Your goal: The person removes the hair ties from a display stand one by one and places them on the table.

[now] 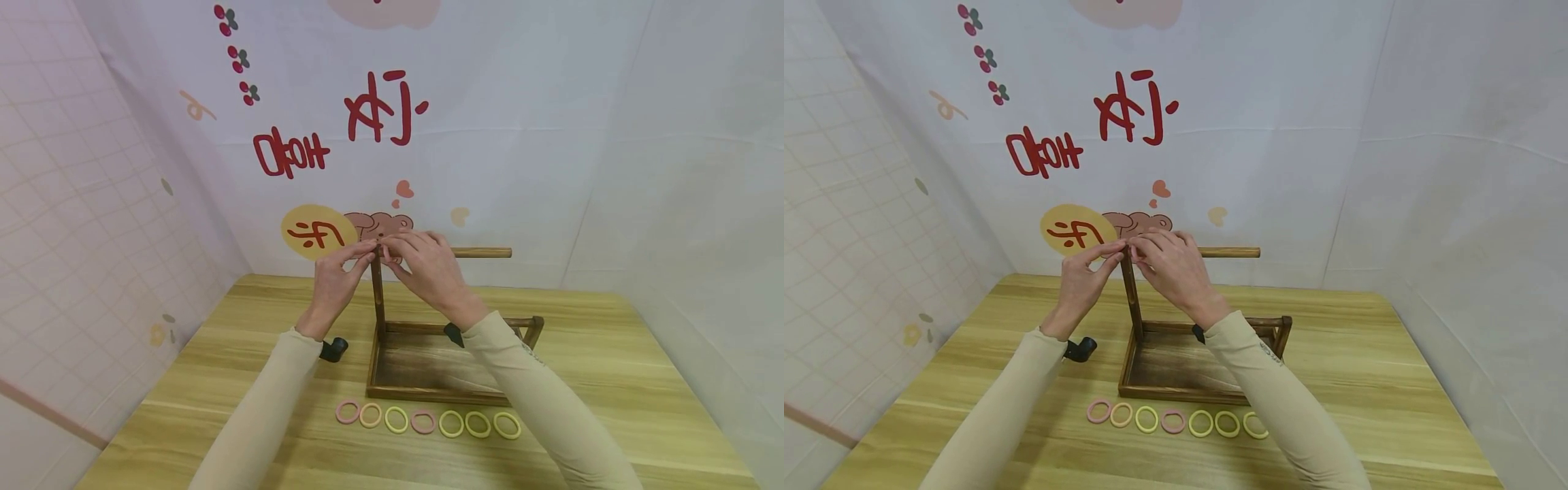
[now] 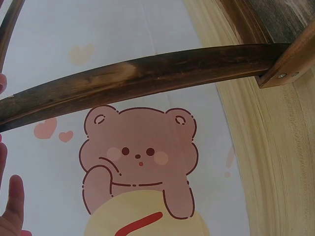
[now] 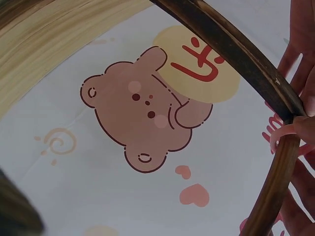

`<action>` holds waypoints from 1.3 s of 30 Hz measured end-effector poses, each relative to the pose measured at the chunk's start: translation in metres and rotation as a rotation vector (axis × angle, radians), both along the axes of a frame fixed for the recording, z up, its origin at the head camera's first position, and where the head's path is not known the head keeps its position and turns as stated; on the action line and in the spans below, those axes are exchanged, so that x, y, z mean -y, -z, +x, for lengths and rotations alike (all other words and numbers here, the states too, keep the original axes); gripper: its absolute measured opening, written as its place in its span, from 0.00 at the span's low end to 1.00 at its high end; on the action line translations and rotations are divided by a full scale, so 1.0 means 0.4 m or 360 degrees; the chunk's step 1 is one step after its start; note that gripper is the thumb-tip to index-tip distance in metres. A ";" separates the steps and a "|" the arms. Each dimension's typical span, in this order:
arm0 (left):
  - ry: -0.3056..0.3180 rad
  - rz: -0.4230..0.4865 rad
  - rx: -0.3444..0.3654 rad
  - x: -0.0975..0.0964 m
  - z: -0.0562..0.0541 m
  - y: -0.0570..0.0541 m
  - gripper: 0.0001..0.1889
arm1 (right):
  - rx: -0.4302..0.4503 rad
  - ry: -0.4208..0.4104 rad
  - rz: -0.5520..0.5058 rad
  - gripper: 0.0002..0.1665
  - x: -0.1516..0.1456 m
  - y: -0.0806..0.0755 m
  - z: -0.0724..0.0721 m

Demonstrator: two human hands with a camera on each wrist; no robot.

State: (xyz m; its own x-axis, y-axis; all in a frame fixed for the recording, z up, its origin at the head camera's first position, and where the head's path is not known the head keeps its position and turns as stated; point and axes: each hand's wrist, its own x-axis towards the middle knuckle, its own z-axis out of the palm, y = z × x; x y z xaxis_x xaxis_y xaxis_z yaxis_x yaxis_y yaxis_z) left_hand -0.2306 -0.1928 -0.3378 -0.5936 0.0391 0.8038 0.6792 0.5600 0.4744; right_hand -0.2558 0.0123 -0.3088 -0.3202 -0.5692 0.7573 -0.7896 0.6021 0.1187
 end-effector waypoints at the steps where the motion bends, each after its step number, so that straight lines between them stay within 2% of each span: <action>1: 0.0003 0.0002 -0.0006 0.000 -0.001 0.001 0.12 | 0.0006 0.0002 0.0003 0.25 0.000 -0.001 0.001; 21: 0.0010 0.0023 0.0024 0.001 -0.004 -0.001 0.12 | 0.0099 0.0032 0.0010 0.26 -0.033 -0.009 0.006; 26: 0.0017 0.0033 0.0056 0.000 -0.001 -0.004 0.12 | 0.0114 0.0051 0.0003 0.24 -0.046 -0.009 0.008; 31: 0.0017 0.0028 0.0041 -0.002 -0.001 -0.005 0.13 | 0.0122 0.0067 -0.0018 0.22 -0.056 -0.009 0.008; 39: 0.0011 0.0047 0.0063 -0.004 0.001 -0.003 0.12 | 0.0149 0.0081 -0.0021 0.24 -0.077 -0.011 0.010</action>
State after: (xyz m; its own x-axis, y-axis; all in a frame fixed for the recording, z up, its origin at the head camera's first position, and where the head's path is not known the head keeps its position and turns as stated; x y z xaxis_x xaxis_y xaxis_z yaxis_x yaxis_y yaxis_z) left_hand -0.2303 -0.1914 -0.3364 -0.6247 0.0197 0.7806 0.6633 0.5408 0.5172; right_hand -0.2517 0.0429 -0.3046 -0.4181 -0.5406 0.7300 -0.7652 0.6426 0.0376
